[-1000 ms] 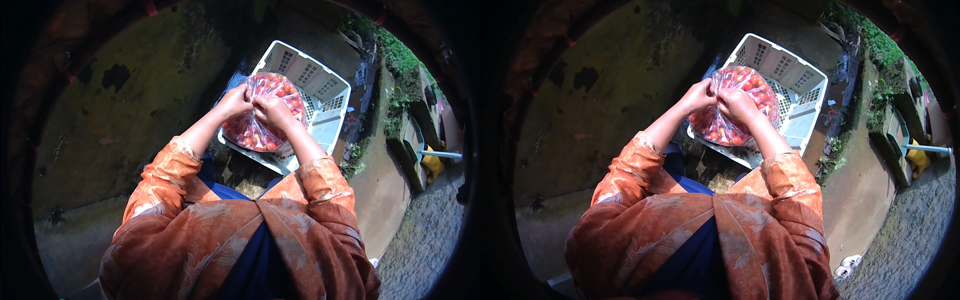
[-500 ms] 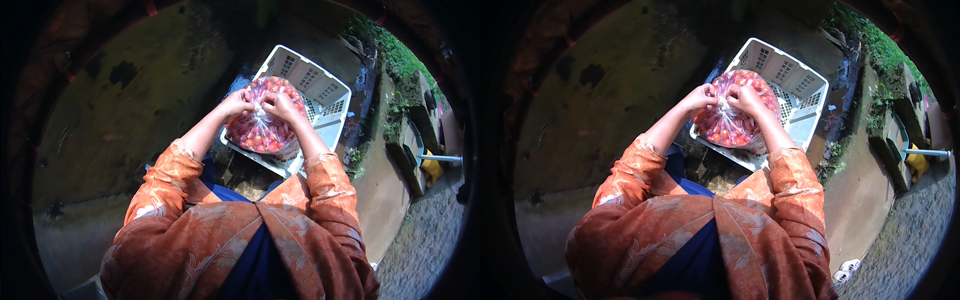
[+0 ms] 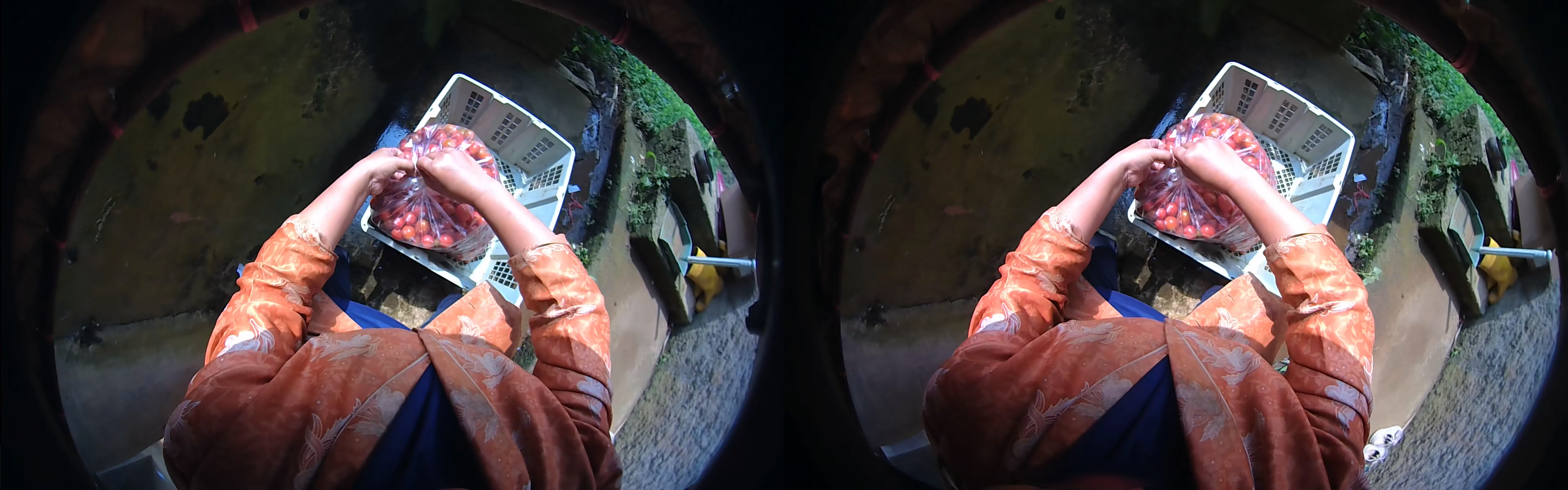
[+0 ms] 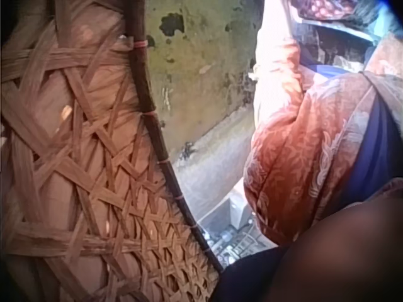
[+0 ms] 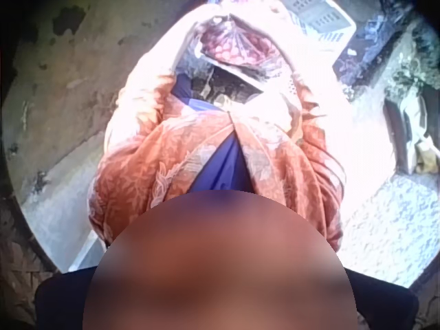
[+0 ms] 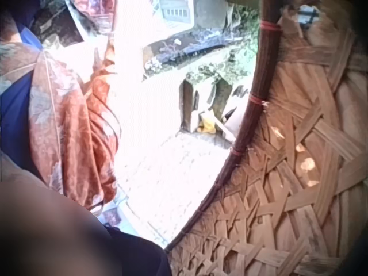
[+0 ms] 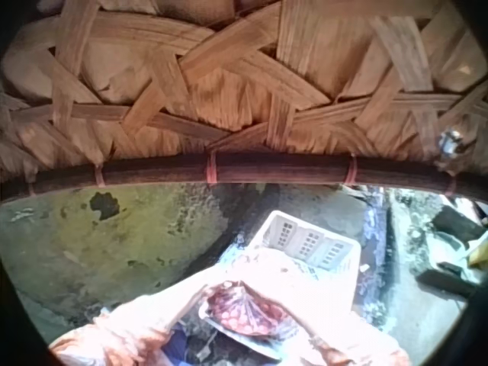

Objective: The person picks up a crate containing a plastic bag of cherry tomatoes, then ties the bag closed by hand. The person adjusts the bag and secures the knot before placing the bag back into the crate.

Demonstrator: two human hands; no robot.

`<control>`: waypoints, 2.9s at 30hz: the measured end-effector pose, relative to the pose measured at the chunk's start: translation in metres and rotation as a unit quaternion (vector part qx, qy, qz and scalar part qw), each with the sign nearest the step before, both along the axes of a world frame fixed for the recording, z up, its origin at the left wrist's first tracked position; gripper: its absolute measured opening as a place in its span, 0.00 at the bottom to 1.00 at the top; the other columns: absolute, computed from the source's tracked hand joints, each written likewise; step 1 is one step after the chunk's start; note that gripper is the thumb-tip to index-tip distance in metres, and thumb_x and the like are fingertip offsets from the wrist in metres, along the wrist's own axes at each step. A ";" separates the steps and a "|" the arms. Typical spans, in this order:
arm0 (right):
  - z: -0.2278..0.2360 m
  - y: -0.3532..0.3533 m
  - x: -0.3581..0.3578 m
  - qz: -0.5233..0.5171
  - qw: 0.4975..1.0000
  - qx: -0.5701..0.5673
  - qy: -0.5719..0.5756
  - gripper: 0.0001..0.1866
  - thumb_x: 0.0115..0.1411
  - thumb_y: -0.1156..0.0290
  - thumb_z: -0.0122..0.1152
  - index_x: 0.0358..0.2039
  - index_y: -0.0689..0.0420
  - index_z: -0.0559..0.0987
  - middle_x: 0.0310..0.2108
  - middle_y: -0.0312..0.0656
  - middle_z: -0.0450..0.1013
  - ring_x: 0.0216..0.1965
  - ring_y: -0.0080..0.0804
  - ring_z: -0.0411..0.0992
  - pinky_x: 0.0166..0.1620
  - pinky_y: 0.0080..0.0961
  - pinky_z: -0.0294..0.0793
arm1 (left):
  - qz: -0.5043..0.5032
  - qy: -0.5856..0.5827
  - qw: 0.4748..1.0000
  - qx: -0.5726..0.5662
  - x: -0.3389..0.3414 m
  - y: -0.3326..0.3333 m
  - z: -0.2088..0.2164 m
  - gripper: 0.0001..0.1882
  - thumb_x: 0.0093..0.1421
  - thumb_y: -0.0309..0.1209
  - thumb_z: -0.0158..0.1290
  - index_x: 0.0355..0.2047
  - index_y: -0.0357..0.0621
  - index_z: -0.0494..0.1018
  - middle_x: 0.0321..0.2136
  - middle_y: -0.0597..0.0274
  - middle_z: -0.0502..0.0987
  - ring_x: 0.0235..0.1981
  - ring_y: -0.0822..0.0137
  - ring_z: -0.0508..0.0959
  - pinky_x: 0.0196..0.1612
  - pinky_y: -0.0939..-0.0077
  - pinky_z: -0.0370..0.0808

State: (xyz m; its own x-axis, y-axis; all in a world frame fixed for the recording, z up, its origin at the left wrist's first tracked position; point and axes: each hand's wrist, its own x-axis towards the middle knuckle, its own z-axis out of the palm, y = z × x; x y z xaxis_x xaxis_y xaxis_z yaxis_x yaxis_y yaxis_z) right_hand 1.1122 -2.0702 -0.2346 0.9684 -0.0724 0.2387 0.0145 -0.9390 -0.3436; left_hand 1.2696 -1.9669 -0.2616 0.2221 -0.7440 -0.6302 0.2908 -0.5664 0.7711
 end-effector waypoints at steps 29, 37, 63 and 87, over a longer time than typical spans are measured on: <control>-0.018 -0.008 -0.018 0.066 0.989 0.030 -0.126 0.06 0.47 0.74 0.58 0.28 0.55 0.73 0.23 0.43 0.72 0.29 0.42 0.73 0.33 0.35 0.73 | -0.113 -0.148 0.981 -0.047 -0.009 -0.007 0.023 0.18 0.45 0.23 0.58 0.31 0.45 0.59 0.24 0.64 0.70 0.26 0.71 0.74 0.28 0.79 0.71; -0.006 -0.017 -0.005 0.086 0.993 -0.045 -0.069 0.06 0.47 0.71 0.58 0.27 0.56 0.74 0.22 0.44 0.73 0.28 0.44 0.73 0.33 0.36 0.73 | -0.107 -0.036 0.993 -0.012 0.001 -0.011 0.022 0.13 0.48 0.26 0.59 0.27 0.49 0.63 0.24 0.71 0.70 0.28 0.75 0.72 0.29 0.82 0.67; 0.015 0.000 -0.030 0.000 0.981 0.182 -0.071 0.13 0.46 0.67 0.63 0.31 0.58 0.72 0.29 0.45 0.71 0.33 0.41 0.72 0.35 0.32 0.72 | -0.232 -0.361 0.880 -0.202 -0.026 0.000 0.027 0.12 0.47 0.22 0.55 0.30 0.40 0.63 0.24 0.67 0.68 0.28 0.78 0.68 0.33 0.82 0.68; -0.040 0.004 -0.020 -0.180 0.803 0.565 -0.055 0.07 0.53 0.73 0.58 0.33 0.60 0.76 0.28 0.38 0.75 0.30 0.23 0.72 0.35 0.22 0.70 | -0.076 -0.253 0.916 -0.301 -0.033 0.013 0.004 0.15 0.49 0.13 0.53 0.33 0.42 0.62 0.29 0.68 0.67 0.32 0.79 0.70 0.37 0.82 0.71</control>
